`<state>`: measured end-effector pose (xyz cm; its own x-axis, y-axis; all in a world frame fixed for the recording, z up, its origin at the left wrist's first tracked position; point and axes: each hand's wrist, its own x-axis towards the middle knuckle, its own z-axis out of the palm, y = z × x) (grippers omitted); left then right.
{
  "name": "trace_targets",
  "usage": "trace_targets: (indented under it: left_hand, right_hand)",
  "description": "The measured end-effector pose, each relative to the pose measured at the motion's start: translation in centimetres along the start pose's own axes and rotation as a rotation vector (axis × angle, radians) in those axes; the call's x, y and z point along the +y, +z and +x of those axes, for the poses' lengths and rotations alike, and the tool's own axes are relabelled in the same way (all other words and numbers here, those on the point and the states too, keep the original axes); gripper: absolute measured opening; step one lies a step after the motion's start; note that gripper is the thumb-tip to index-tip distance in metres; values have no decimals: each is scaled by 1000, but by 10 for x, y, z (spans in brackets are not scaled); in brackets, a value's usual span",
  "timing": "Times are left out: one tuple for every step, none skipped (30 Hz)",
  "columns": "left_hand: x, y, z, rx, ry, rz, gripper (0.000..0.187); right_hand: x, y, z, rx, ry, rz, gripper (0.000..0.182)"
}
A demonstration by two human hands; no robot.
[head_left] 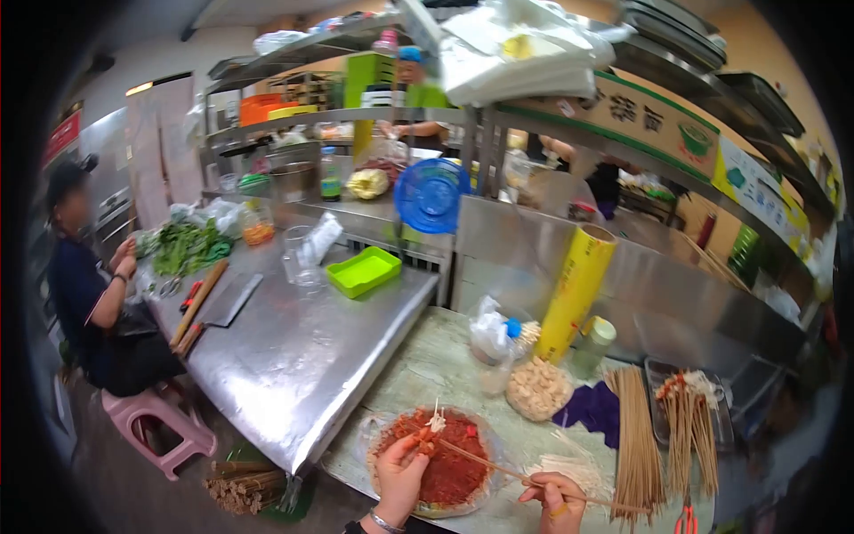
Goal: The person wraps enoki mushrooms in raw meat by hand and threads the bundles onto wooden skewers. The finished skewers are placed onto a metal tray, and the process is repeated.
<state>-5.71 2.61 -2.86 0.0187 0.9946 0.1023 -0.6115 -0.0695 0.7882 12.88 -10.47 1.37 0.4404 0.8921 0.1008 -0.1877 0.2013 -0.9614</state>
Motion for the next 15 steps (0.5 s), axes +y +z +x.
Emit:
trace_targets:
  left_hand:
    - [1,-4,0,-28,12,212,29]
    - [-2,-6,-1,-85,13,419,28]
    - [-4,-3,-6,-52,-2,457,26]
    - [-3,0,-8,-33,-16,496,24]
    - [-4,-2,-7,-89,-59,450,25]
    - [-6,-5,-5,-138,-101,406,27]
    - [-14,-11,-3,-168,-93,348,28]
    - [-21,-15,0,-174,-69,288,30]
    - [-20,-11,0,-189,-24,282,33]
    - [-16,-9,1,-193,27,276,37]
    - [-13,-12,1,-197,6,292,39]
    - [-15,-16,2,-178,5,288,38]
    - [-5,-3,-3,-198,12,285,35]
    - [5,9,-8,-215,20,281,31]
    - [4,7,-7,-220,16,275,31]
  right_hand:
    - [8,-15,-1,-8,59,-68,18]
    - [15,-21,-1,-18,53,-67,18]
    - [18,-26,-3,-3,53,-69,19]
    - [14,-31,-5,-53,66,-102,23]
    - [10,-34,-8,-29,113,-96,23]
    - [7,-38,-12,-8,131,-5,24]
    - [3,-43,-13,29,100,81,24]
    - [-1,-57,-13,91,83,79,24]
    - [-4,-70,-9,174,21,178,25]
    - [-8,-83,-2,243,-41,275,25]
    - [-16,-101,5,318,-113,271,25]
    - [-27,-122,13,390,-182,264,25]
    - [-34,-143,23,496,-234,299,25]
    - [-41,-164,35,599,-286,333,26]
    - [-48,-188,50,613,-334,347,27]
